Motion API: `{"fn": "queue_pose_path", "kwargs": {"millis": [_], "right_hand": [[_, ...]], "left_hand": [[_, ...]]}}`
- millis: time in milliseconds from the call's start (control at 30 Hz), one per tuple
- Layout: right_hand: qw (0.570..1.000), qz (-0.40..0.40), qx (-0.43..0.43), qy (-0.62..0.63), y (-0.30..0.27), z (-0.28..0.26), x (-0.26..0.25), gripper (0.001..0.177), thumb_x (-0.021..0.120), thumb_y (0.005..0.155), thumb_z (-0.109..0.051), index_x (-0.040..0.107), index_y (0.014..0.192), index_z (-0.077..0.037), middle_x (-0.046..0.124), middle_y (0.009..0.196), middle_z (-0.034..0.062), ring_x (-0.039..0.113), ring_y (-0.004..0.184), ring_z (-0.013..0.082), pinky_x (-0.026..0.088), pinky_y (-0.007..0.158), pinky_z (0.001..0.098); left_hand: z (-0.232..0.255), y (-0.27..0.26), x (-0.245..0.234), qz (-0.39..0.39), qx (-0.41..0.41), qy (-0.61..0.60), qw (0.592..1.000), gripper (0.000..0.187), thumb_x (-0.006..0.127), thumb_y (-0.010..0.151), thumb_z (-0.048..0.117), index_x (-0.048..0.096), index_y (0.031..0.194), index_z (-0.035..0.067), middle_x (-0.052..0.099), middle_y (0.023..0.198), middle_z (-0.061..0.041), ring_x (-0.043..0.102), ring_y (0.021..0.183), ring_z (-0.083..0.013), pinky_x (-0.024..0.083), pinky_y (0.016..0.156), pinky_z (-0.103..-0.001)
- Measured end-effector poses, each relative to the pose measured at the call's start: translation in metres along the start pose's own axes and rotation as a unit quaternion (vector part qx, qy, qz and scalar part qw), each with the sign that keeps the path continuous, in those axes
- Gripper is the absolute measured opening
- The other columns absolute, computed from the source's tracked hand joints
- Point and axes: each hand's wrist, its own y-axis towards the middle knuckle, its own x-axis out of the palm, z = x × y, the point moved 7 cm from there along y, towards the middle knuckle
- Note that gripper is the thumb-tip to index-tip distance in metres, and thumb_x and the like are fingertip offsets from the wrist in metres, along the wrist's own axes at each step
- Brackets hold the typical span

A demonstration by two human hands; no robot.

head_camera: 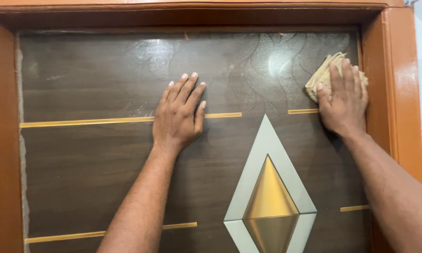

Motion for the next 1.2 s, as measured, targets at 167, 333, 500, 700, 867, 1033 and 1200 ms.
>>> {"fn": "queue_pose_path", "kwargs": {"millis": [167, 333, 500, 700, 867, 1033, 1200], "right_hand": [[0.999, -0.006, 0.045, 0.000, 0.011, -0.004, 0.018, 0.067, 0.032, 0.107, -0.050, 0.019, 0.167, -0.024, 0.006, 0.176, 0.0093, 0.004, 0.162, 0.0306, 0.000, 0.128, 0.0555], [1.000, -0.016, -0.009, -0.012, 0.010, -0.046, 0.034, 0.069, 0.028, 0.106, -0.052, 0.016, 0.168, -0.024, 0.001, 0.175, 0.0081, 0.002, 0.161, 0.0304, -0.004, 0.126, 0.0578], [0.994, 0.010, -0.108, 0.009, -0.007, -0.123, 0.040, 0.066, 0.033, 0.107, -0.050, 0.027, 0.166, -0.022, 0.014, 0.174, 0.0118, 0.011, 0.162, 0.0313, 0.000, 0.126, 0.0576], [0.972, 0.028, -0.234, 0.003, -0.021, -0.209, 0.042, 0.064, 0.039, 0.104, -0.050, 0.033, 0.162, -0.024, 0.023, 0.170, 0.0092, 0.018, 0.157, 0.0304, 0.007, 0.126, 0.0526], [0.960, 0.019, -0.279, 0.024, -0.018, -0.253, 0.041, 0.064, 0.043, 0.103, -0.053, 0.038, 0.162, -0.028, 0.027, 0.172, 0.0035, 0.020, 0.160, 0.0249, 0.008, 0.130, 0.0485], [0.959, 0.001, -0.279, 0.054, 0.023, -0.251, 0.038, 0.063, 0.047, 0.101, -0.055, 0.040, 0.158, -0.029, 0.027, 0.168, 0.0063, 0.020, 0.155, 0.0270, 0.009, 0.125, 0.0503], [0.974, 0.004, -0.219, 0.053, 0.058, -0.189, 0.033, 0.067, 0.050, 0.099, -0.054, 0.039, 0.160, -0.028, 0.024, 0.170, 0.0080, 0.019, 0.156, 0.0293, 0.010, 0.125, 0.0510]], "left_hand": [[0.001, 0.000, 0.000, -0.001, -0.003, 0.009, 1.000, 0.041, 0.058, 0.099, 0.026, 0.065, 0.137, 0.013, 0.056, 0.151, -0.008, 0.048, 0.143, -0.0278, 0.035, 0.121, -0.047], [0.002, 0.000, 0.002, -0.001, -0.006, 0.023, 1.000, 0.040, 0.057, 0.101, 0.027, 0.065, 0.138, 0.015, 0.056, 0.151, -0.007, 0.047, 0.143, -0.0264, 0.035, 0.122, -0.047], [0.002, 0.000, 0.001, -0.004, -0.005, 0.031, 0.999, 0.040, 0.057, 0.101, 0.028, 0.065, 0.138, 0.015, 0.056, 0.151, -0.007, 0.047, 0.143, -0.0263, 0.036, 0.121, -0.047], [0.001, 0.000, 0.000, -0.003, -0.001, 0.030, 1.000, 0.044, 0.057, 0.101, 0.032, 0.061, 0.140, 0.012, 0.056, 0.150, -0.011, 0.049, 0.142, -0.0284, 0.036, 0.120, -0.047], [-0.001, -0.002, -0.006, 0.020, -0.018, 0.002, 1.000, 0.048, 0.058, 0.101, 0.032, 0.057, 0.142, 0.007, 0.056, 0.149, -0.014, 0.050, 0.142, -0.0316, 0.037, 0.120, -0.048], [-0.001, -0.001, -0.007, 0.024, -0.019, 0.005, 1.000, 0.046, 0.058, 0.100, 0.030, 0.059, 0.139, 0.007, 0.057, 0.148, -0.013, 0.051, 0.141, -0.0315, 0.038, 0.120, -0.048], [0.000, -0.002, -0.007, 0.021, -0.017, 0.015, 1.000, 0.043, 0.058, 0.101, 0.029, 0.061, 0.137, 0.007, 0.057, 0.149, -0.013, 0.051, 0.141, -0.0313, 0.038, 0.120, -0.048]]}}
